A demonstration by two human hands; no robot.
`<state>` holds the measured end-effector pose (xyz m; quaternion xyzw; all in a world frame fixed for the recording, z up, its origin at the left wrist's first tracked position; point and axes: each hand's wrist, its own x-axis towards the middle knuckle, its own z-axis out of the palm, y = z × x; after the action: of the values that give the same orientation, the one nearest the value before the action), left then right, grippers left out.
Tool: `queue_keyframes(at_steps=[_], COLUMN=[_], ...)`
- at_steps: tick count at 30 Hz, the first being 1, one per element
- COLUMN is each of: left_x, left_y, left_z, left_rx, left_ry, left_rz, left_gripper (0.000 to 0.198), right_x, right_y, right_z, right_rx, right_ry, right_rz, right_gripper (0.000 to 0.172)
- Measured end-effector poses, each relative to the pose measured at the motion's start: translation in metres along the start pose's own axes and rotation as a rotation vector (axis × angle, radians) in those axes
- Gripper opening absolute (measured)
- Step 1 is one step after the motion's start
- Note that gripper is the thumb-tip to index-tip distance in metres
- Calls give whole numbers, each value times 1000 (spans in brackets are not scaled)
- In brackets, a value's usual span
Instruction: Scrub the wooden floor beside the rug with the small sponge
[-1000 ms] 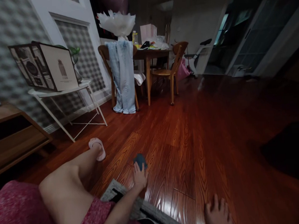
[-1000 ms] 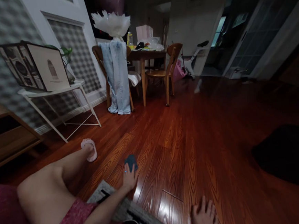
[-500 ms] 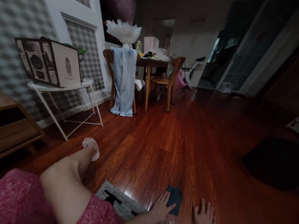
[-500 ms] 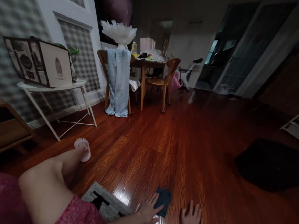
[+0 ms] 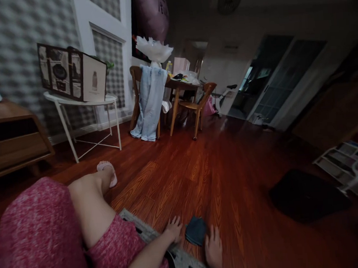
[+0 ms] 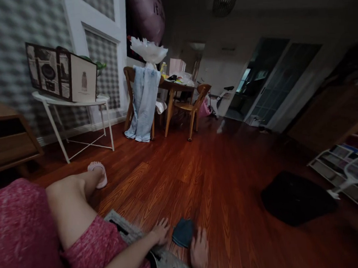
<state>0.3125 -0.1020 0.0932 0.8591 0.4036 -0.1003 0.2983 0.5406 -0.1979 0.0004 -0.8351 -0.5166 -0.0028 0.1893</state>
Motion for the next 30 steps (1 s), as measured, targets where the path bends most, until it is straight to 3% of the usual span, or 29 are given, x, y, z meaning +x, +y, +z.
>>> queue_keyframes(at_steps=[2,4,7,9,12,16,21,25,30], left_x=[-1,-5,-16,-26,-39,-55,-88,-126,-160], left_y=[2,4,6,6,6,10,17,12,3], left_z=[2,4,8,8,-1,-14,-7,-1,-14], left_rx=[7,12,25,38,56,73,77,93,119], left_ry=[-33,-64,-100,-105,-92,-43,-2,65,277], left_rz=[-5,-4,1,2,24,95,184,208,191], left_gripper=[75,71,69,72,78,79,72,66,61], right_x=[-10,-16,-16,-13,-11,-19,-27,-22,-21], right_y=[-22,-45,-68,-70,-48,8,64,71,53], right_z=[0,-3,-13,-20,-30,-41,-56,-55,-38], right_rx=[40,33,-44,-95,-152,-205,-158,-97,-63], right_ry=[-96,-206,-348,-387,-371,-289,-119,81,91], right_rz=[-263,-432,-472,-461,-399,-189,88,261,288], right_gripper=[62,58,57,57,57,57,60,67,70])
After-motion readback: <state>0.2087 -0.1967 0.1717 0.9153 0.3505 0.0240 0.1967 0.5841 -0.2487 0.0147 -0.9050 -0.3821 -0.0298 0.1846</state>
